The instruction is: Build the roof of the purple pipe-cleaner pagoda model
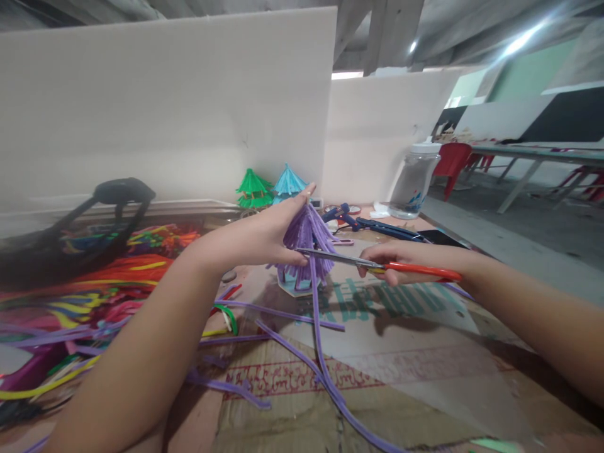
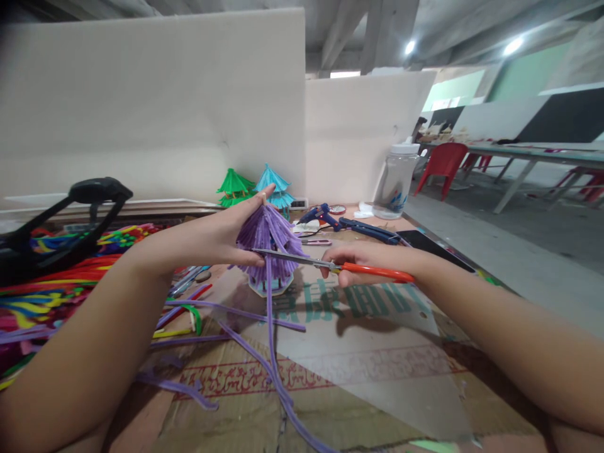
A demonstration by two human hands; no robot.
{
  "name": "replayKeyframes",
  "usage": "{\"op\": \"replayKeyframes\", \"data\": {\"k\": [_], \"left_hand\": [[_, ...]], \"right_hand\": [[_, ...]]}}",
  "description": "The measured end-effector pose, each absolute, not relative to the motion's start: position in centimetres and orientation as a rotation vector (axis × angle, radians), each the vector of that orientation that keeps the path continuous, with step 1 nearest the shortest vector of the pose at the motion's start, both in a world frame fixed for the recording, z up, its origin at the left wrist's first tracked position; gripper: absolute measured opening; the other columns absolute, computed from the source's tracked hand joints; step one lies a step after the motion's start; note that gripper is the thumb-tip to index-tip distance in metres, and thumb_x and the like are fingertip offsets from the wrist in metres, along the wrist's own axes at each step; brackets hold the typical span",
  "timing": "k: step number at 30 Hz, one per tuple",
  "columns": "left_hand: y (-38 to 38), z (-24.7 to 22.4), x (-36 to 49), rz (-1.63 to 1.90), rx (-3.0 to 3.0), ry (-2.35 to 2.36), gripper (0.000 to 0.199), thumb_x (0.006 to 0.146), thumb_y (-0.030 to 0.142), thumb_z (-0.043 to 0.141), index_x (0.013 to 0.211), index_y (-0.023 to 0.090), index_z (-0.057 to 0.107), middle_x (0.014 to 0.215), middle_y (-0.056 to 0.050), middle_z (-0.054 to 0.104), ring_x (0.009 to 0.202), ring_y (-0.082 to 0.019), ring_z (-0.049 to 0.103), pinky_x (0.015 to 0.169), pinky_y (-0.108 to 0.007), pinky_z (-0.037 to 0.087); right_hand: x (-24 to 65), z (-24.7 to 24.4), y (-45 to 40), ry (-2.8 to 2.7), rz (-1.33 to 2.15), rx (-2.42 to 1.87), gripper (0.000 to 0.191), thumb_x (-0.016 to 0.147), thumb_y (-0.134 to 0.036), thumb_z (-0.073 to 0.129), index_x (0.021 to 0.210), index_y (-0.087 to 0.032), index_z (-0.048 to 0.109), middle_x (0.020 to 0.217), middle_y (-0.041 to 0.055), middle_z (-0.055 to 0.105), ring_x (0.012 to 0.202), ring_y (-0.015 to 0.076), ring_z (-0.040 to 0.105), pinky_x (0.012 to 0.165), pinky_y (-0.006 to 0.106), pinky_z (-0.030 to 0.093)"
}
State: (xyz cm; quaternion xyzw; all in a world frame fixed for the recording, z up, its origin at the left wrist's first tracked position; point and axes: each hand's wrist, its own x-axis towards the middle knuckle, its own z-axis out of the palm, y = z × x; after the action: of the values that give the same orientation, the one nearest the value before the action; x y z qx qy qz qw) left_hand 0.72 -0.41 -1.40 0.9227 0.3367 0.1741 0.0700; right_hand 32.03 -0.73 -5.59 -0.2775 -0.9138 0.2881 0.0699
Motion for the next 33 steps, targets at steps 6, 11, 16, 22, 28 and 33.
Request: {"op": "replayKeyframes", "data": {"k": [6, 11, 16, 22, 28, 33], "left_hand": [[-0.4, -1.4, 0.8, 0.521, 2.783, 1.006, 0.109, 0.071, 0.044, 0.071, 0.156, 0.018, 0.008, 0.163, -0.014, 0.016, 0.146, -0.031, 0.029, 0.116, -0.033, 0.03], [-0.3, -1.4, 0.8, 0.529, 2.758, 1.049, 0.11, 0.071, 0.046, 0.072, 0.156, 0.018, 0.008, 0.163, -0.014, 0.017, 0.146, -0.032, 0.029, 0.114, -0.033, 0.032], [0.1, -1.3, 0.3, 0.511, 2.722, 1.088, 0.112, 0.069, 0.05, 0.073, 0.156, 0.018, 0.009, 0.162, -0.016, 0.021, 0.142, -0.033, 0.036, 0.11, -0.033, 0.036], [0.3, -0.9, -0.6, 0.534, 2.687, 1.184, 0.094, 0.083, 0.06, 0.057, 0.156, 0.019, 0.014, 0.159, -0.012, 0.029, 0.141, -0.03, 0.038, 0.112, -0.034, 0.035], [0.0, -0.6, -0.3, 0.608, 2.692, 1.216, 0.074, 0.087, 0.051, 0.053, 0.151, 0.022, 0.03, 0.152, -0.01, 0.043, 0.132, -0.027, 0.048, 0.108, -0.034, 0.04], [-0.2, -0.7, 0.2, 0.612, 2.689, 1.185, 0.076, 0.085, 0.048, 0.056, 0.15, 0.02, 0.03, 0.15, -0.011, 0.044, 0.132, -0.028, 0.048, 0.108, -0.035, 0.04]], "right_hand": [[31.8, -6.0, -0.5, -2.73, 0.858, -0.875, 0.047, 0.085, -0.061, 0.059, 0.102, -0.018, 0.065, 0.089, 0.0036, 0.061, 0.076, 0.0159, 0.052, 0.064, 0.026, 0.038], [31.9, -6.9, 0.1, -2.694, 0.903, -0.966, 0.035, 0.083, -0.049, 0.065, 0.102, -0.02, 0.064, 0.087, 0.0018, 0.061, 0.075, 0.0153, 0.053, 0.063, 0.026, 0.038], [33.2, -5.7, 0.2, -2.649, 1.183, -1.053, 0.036, 0.078, -0.04, 0.071, 0.106, -0.018, 0.065, 0.078, -0.0008, 0.059, 0.067, 0.0126, 0.051, 0.058, 0.025, 0.039], [35.6, -5.5, 1.5, -2.864, 1.144, -1.216, 0.045, 0.071, -0.046, 0.076, 0.109, -0.022, 0.069, 0.101, 0.0029, 0.069, 0.093, 0.0229, 0.062, 0.076, 0.029, 0.048], [33.7, -8.6, 2.0, -2.847, 0.865, -1.213, 0.048, 0.075, -0.048, 0.07, 0.118, -0.027, 0.066, 0.105, 0.0012, 0.072, 0.096, 0.025, 0.065, 0.08, 0.031, 0.048], [33.4, -10.0, 2.2, -2.832, 0.605, -1.073, 0.048, 0.079, -0.042, 0.067, 0.126, -0.03, 0.065, 0.113, 0.0042, 0.069, 0.098, 0.0235, 0.063, 0.083, 0.031, 0.047]]}}
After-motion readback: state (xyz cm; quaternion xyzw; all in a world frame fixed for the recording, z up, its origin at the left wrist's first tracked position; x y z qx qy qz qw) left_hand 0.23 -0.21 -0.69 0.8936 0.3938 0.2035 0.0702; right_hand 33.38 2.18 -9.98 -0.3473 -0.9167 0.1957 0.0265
